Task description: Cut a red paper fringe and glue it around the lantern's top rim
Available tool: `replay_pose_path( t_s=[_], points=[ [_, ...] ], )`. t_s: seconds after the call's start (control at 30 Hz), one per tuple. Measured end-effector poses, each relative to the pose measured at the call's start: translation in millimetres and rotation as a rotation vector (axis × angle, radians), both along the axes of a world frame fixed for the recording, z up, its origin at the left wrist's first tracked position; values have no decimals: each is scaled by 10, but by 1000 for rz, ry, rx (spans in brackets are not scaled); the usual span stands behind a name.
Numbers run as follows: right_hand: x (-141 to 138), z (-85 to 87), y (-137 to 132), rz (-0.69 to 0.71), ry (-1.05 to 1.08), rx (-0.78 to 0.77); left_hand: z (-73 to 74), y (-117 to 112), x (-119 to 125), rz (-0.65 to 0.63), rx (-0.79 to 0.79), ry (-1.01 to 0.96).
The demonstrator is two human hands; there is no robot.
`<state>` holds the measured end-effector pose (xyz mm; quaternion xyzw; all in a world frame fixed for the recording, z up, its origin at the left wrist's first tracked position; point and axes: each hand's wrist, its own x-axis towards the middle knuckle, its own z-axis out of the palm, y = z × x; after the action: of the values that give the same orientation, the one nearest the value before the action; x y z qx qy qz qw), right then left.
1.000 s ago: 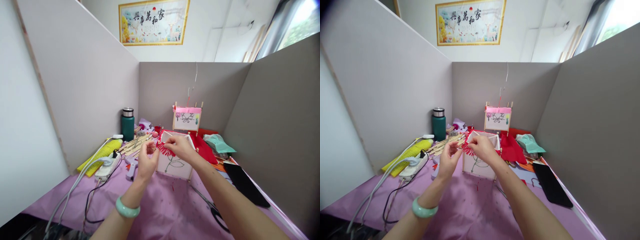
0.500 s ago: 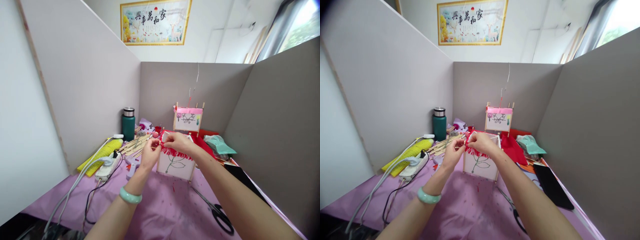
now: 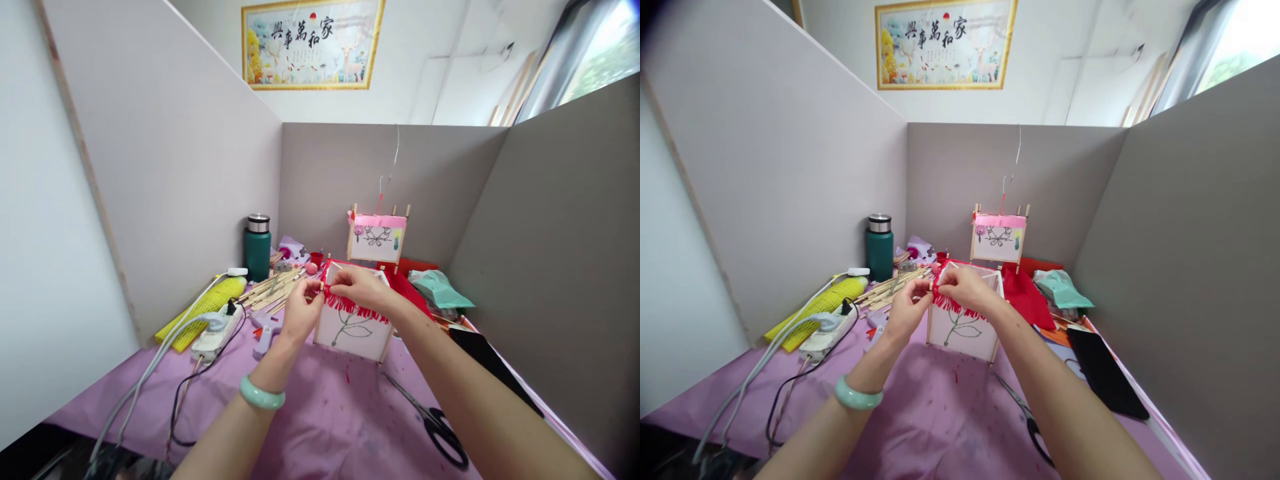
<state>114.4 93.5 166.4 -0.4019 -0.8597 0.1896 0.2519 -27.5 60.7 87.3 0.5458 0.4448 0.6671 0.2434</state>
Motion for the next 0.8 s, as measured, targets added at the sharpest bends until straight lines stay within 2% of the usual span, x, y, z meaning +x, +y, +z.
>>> replay_pose_path(
  t_s=[0.23,0.5,0.8],
  points=[
    [49,33,-36,19,18,-46,-67,-114,78,131,-29,-100],
    [95,69,-68,76,-33,-133,-18,-285,139,-74,-140,-304],
    [56,44,-24,95,-16,-124,-46,-187,194,-22,-173,-262]
  ],
)
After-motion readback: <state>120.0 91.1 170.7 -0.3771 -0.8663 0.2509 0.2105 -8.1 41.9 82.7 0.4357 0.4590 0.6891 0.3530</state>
